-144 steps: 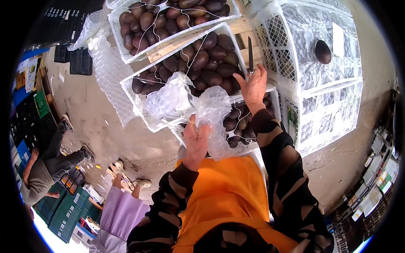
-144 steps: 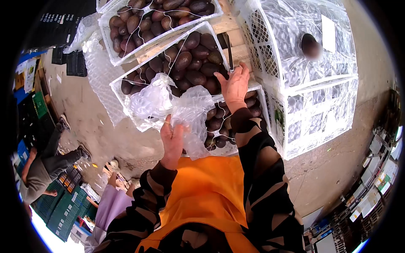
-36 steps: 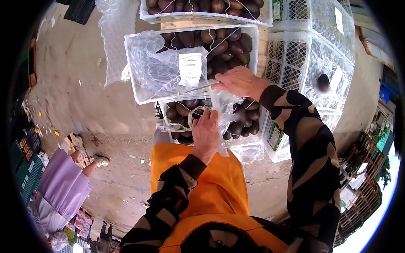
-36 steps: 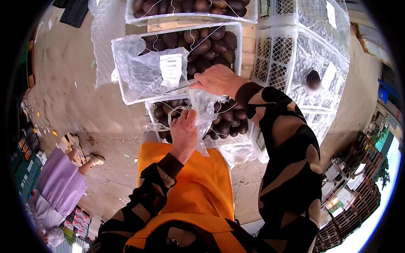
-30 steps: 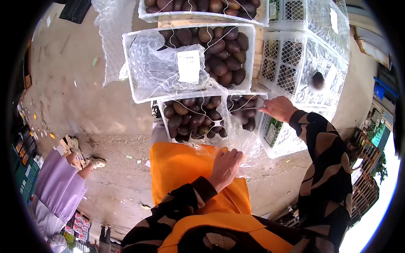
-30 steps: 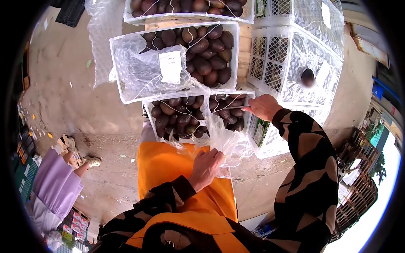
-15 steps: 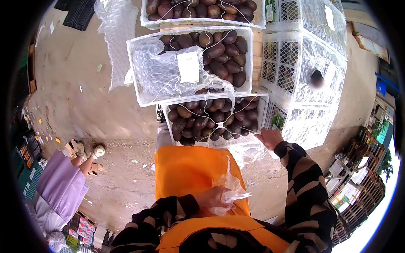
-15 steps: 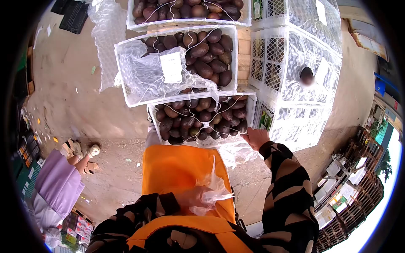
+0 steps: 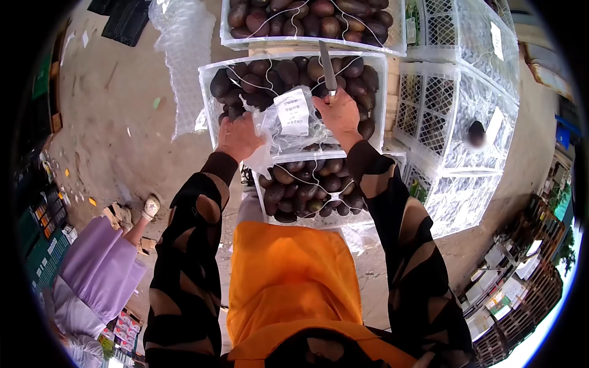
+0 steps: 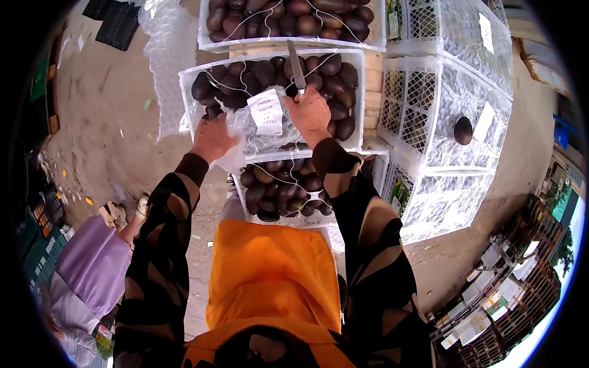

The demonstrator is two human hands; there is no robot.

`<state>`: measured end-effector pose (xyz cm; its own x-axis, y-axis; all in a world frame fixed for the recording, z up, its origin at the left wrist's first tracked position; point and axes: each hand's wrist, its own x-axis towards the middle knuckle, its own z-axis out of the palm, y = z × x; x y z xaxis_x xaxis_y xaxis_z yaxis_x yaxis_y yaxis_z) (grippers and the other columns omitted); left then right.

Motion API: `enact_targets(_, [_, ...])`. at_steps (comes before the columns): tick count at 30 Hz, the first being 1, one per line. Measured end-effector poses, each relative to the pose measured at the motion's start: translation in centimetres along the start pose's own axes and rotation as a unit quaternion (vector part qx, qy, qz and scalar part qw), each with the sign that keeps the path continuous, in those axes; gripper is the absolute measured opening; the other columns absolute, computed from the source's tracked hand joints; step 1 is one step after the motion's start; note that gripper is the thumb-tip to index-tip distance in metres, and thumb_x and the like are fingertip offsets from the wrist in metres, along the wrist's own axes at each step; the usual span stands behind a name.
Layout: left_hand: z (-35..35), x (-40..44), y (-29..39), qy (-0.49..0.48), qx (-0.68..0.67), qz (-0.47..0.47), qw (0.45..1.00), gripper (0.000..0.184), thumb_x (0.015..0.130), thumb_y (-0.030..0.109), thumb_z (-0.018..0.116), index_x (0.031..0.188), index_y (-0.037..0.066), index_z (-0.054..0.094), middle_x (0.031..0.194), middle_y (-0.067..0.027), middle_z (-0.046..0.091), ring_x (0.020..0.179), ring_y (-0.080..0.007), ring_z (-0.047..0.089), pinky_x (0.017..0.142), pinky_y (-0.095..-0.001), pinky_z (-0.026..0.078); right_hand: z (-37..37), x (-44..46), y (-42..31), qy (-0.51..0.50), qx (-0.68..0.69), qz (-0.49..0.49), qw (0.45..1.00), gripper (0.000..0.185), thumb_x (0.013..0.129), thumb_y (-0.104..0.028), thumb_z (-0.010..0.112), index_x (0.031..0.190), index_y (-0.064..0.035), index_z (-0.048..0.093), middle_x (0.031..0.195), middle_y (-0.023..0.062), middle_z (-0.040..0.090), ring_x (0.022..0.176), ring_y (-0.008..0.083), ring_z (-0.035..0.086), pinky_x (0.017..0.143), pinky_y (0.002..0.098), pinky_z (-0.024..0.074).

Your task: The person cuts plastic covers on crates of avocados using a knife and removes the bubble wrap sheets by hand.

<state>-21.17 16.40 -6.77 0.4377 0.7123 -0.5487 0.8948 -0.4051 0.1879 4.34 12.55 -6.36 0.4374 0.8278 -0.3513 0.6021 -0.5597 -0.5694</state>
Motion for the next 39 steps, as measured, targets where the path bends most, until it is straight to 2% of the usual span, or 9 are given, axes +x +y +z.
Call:
enact_targets(2, [-2.6, -3.7, 2.0, -0.018, -0.153, -0.047, 0.987, 0.043, 0.078, 0.045, 0.065, 0.09, 0.004, 0.07, 0.085, -0.019, 0.069, 0.084, -0.036, 0.066, 0.077, -0.0434, 0.05, 0.3, 0.2, -1.0, -0.014, 0.002, 0.022, 1.0, 0.048, 0.068, -0.047, 0.079, 0.077, -0.0042, 0.058, 0.07, 0.0122, 0.066, 0.07, 0.034, 0.067, 0.065, 0.0434, 0.0522])
enact_targets(18, [2.0, -5.8, 0.9, 0.157, -0.334, -0.007, 0.929, 0.02, 0.076, 0.029, 0.07, 0.086, 0.011, 0.068, 0.078, -0.013, 0.068, 0.078, -0.037, 0.063, 0.071, -0.0452, 0.047, 5.6, 0.5, -3.7, -0.151, 0.127, 0.005, 0.98, 0.03, 0.075, -0.022, 0.07, 0.09, -0.0006, 0.056, 0.084, 0.0189, 0.066, 0.081, 0.0389, 0.065, 0.072, 0.0438, 0.0513])
enact_targets(24, [-2.0, 2.5, -7.4, 0.155, -0.026, -0.003, 0.988, 0.019, 0.079, 0.034, 0.066, 0.077, 0.016, 0.067, 0.074, -0.0104, 0.068, 0.076, -0.0268, 0.064, 0.079, -0.0378, 0.038, 0.5, -6.8, 2.5, -0.121, 0.338, 0.087, 0.929, 0.015, 0.083, -0.006, 0.065, 0.086, -0.0038, 0.05, 0.07, -0.004, 0.048, 0.065, 0.0035, 0.042, 0.055, 0.0224, 0.0389])
enact_targets(29, [1.9, 2.7, -8.2, 0.202, -0.047, -0.089, 0.974, 0.023, 0.076, 0.032, 0.071, 0.082, 0.01, 0.068, 0.085, -0.0079, 0.067, 0.098, -0.0236, 0.058, 0.086, -0.0386, 0.036, -2.1, -19.3, 6.4, -0.134, 0.458, 0.237, 0.846, 0.021, 0.084, -0.002, 0.065, 0.084, -0.0094, 0.045, 0.064, -0.0043, 0.045, 0.051, 0.0038, 0.042, 0.045, 0.0229, 0.0344])
enact_targets(31, [5.4, 1.2, -10.1, 0.237, -0.143, -0.2, 0.94, 0.023, 0.078, 0.029, 0.071, 0.083, 0.007, 0.067, 0.086, -0.0069, 0.067, 0.093, -0.0216, 0.06, 0.083, -0.0383, 0.042, -3.0, -21.7, 3.5, -0.085, 0.507, 0.269, 0.815, 0.023, 0.086, 0.0, 0.063, 0.084, -0.011, 0.043, 0.063, -0.0038, 0.044, 0.047, 0.0051, 0.042, 0.042, 0.0235, 0.0339])
enact_targets(32, [12.5, 2.1, -16.3, 0.258, -0.594, -0.186, 0.738, 0.026, 0.083, 0.028, 0.071, 0.086, 0.002, 0.068, 0.087, -0.0062, 0.069, 0.08, -0.0189, 0.062, 0.072, -0.0358, 0.047, -2.9, -22.4, 2.4, -0.064, 0.501, 0.267, 0.821, 0.023, 0.086, 0.0, 0.063, 0.083, -0.0114, 0.043, 0.063, -0.0035, 0.044, 0.045, 0.0057, 0.042, 0.041, 0.0238, 0.0337])
enact_targets(33, [6.4, -1.4, -13.1, 0.274, -0.46, -0.181, 0.825, 0.031, 0.087, 0.028, 0.07, 0.089, -0.004, 0.068, 0.087, -0.0061, 0.07, 0.069, -0.0155, 0.06, 0.063, -0.0328, 0.047, -2.9, -23.0, 1.6, -0.046, 0.509, 0.272, 0.815, 0.023, 0.086, 0.001, 0.062, 0.083, -0.0115, 0.043, 0.062, -0.0035, 0.044, 0.045, 0.0056, 0.041, 0.042, 0.0237, 0.0336])
enact_targets(35, [10.5, -2.5, -18.0, 0.341, -0.479, -0.214, 0.78, 0.034, 0.089, 0.031, 0.069, 0.092, -0.004, 0.068, 0.081, -0.0017, 0.066, 0.07, -0.01, 0.057, 0.061, -0.0304, 0.047, -4.1, -24.0, 0.5, -0.014, 0.539, 0.279, 0.794, 0.024, 0.086, 0.004, 0.061, 0.082, -0.0114, 0.042, 0.061, -0.0039, 0.044, 0.045, 0.0053, 0.041, 0.041, 0.0238, 0.0333])
enact_targets(39, [2.7, -9.3, -14.1, 0.369, -0.741, -0.2, 0.525, 0.028, 0.094, 0.018, 0.062, 0.117, 0.003, 0.059, 0.11, -0.0045, 0.063, 0.095, -0.0152, 0.062, 0.08, -0.0296, 0.052, -9.8, -31.4, 4.1, -0.011, 0.409, 0.355, 0.841, 0.024, 0.083, 0.005, 0.059, 0.079, -0.0113, 0.042, 0.058, -0.0032, 0.044, 0.044, 0.0056, 0.042, 0.04, 0.0236, 0.0343])
